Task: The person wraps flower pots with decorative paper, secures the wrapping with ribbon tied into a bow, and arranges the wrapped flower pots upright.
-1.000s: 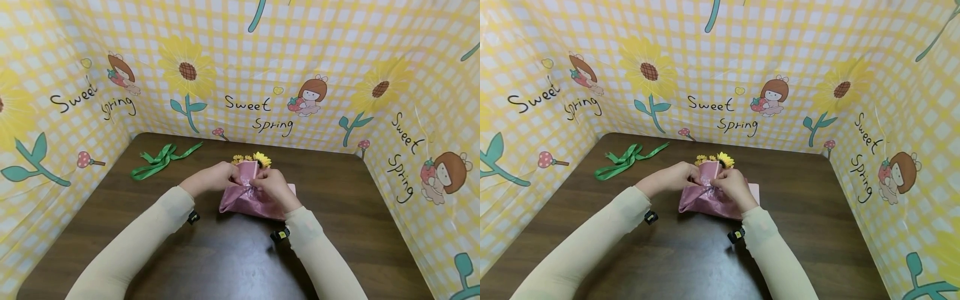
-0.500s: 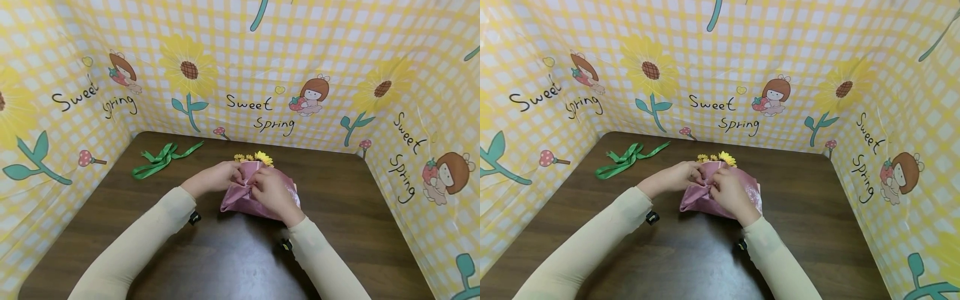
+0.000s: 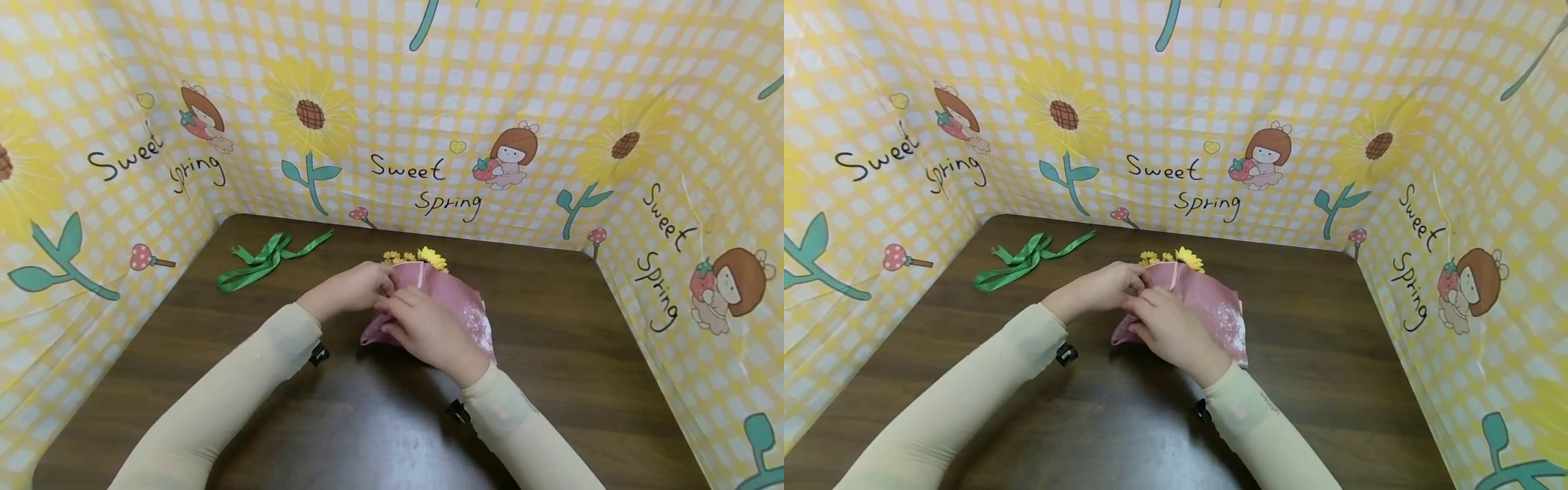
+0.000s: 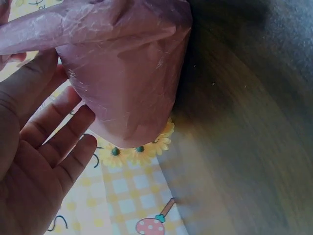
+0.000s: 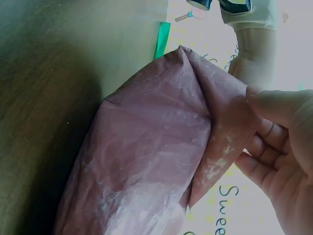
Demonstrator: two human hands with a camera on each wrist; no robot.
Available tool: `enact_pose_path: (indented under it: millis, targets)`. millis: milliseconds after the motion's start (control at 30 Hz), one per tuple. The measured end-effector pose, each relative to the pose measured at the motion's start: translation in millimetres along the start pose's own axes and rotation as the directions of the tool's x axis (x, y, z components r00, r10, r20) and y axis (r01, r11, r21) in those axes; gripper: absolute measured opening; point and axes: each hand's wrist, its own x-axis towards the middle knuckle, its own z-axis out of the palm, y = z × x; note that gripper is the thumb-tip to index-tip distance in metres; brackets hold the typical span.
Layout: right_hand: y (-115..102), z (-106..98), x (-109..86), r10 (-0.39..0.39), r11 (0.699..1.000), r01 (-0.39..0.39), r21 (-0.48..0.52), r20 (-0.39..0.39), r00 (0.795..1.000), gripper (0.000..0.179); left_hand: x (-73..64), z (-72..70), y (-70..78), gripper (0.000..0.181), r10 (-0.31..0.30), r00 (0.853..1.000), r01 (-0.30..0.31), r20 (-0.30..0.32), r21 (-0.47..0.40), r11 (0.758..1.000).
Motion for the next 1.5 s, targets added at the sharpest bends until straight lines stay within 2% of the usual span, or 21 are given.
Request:
enact_pose_path:
  millis: [167,300,433,533,600,767,967,1067,1133,1167,1233,1267,1333,1400,1433,1467,1500]
  targets:
    - [-6,0,0.3,-0.120,0.990,0.119,-0.077,-0.008,0.993,0.005,0.1,-0.8,3.2,0.006,-0.007,1.000,0.007,0.012,0.026,1.000]
    - [-5,3,-3.0,-0.200,0.971,0.198,-0.133,-0.001,0.980,0.005,-1.5,-0.4,2.8,0.005,-0.002,1.000,0.002,0.000,0.045,0.999]
    - [-2,7,-8.4,-0.205,0.972,0.207,-0.114,0.028,0.978,0.003,-2.5,-0.1,2.0,0.006,0.010,1.000,-0.009,-0.006,0.048,0.999]
    - [-3,10,-10.8,-0.205,0.963,0.214,-0.162,0.071,0.976,0.009,-2.7,-0.2,2.2,0.007,0.025,1.000,-0.025,-0.001,0.052,0.998]
    - [-7,14,-10.8,-0.222,0.938,0.244,-0.246,0.113,0.968,0.017,-3.0,-1.0,2.7,0.007,0.024,1.000,-0.024,0.001,0.055,0.998]
    - [-21,24,-6.9,-0.275,0.819,0.345,-0.459,0.213,0.938,0.025,-4.8,-2.8,5.4,0.008,0.002,1.000,-0.003,0.013,0.058,0.998]
    - [-29,29,-1.4,-0.310,0.706,0.412,-0.576,0.271,0.911,0.021,-6.5,-2.0,8.6,0.009,0.018,1.000,-0.018,-0.004,0.073,0.997]
    - [-28,29,-0.7,-0.340,0.669,0.449,-0.592,0.293,0.894,0.017,-7.0,0.1,9.0,0.010,0.031,0.999,-0.029,-0.024,0.085,0.996]
    - [-28,28,-1.8,-0.341,0.667,0.457,-0.589,0.304,0.889,0.014,-7.8,1.6,9.1,0.011,0.029,0.999,-0.026,-0.030,0.095,0.995]
    - [-27,28,-2.7,-0.336,0.668,0.457,-0.588,0.310,0.890,0.014,-8.5,2.1,9.4,0.011,0.025,0.999,-0.021,-0.032,0.100,0.995]
    - [-28,26,-3.8,-0.310,0.699,0.443,-0.562,0.320,0.895,0.012,-10.1,2.6,10.9,0.012,0.010,0.999,-0.006,-0.034,0.103,0.995]
    - [-28,25,-3.7,-0.289,0.729,0.423,-0.538,0.319,0.903,0.012,-11.0,2.5,12.2,0.012,-0.002,0.999,0.005,-0.033,0.104,0.995]
    - [-28,21,-2.7,-0.226,0.822,0.347,-0.451,0.302,0.926,0.011,-13.2,2.5,14.9,0.013,-0.028,0.999,0.032,-0.041,0.101,0.994]
    - [-26,15,-1.0,-0.130,0.939,0.208,-0.275,0.277,0.952,0.011,-15.0,3.1,17.9,0.012,-0.049,0.998,0.053,-0.050,0.086,0.995]
    - [-24,11,-0.2,-0.069,0.979,0.116,-0.170,0.261,0.963,0.011,-15.7,3.9,19.2,0.011,-0.057,0.997,0.061,-0.053,0.078,0.995]
    - [-21,8,0.1,0.000,0.997,0.018,-0.076,0.234,0.972,0.010,-16.1,5.2,20.3,0.011,-0.061,0.997,0.065,-0.057,0.074,0.995]
    - [-17,6,0.1,0.080,0.997,-0.080,-0.006,0.204,0.976,0.009,-16.4,6.5,21.2,0.011,-0.061,0.996,0.066,-0.062,0.071,0.995]
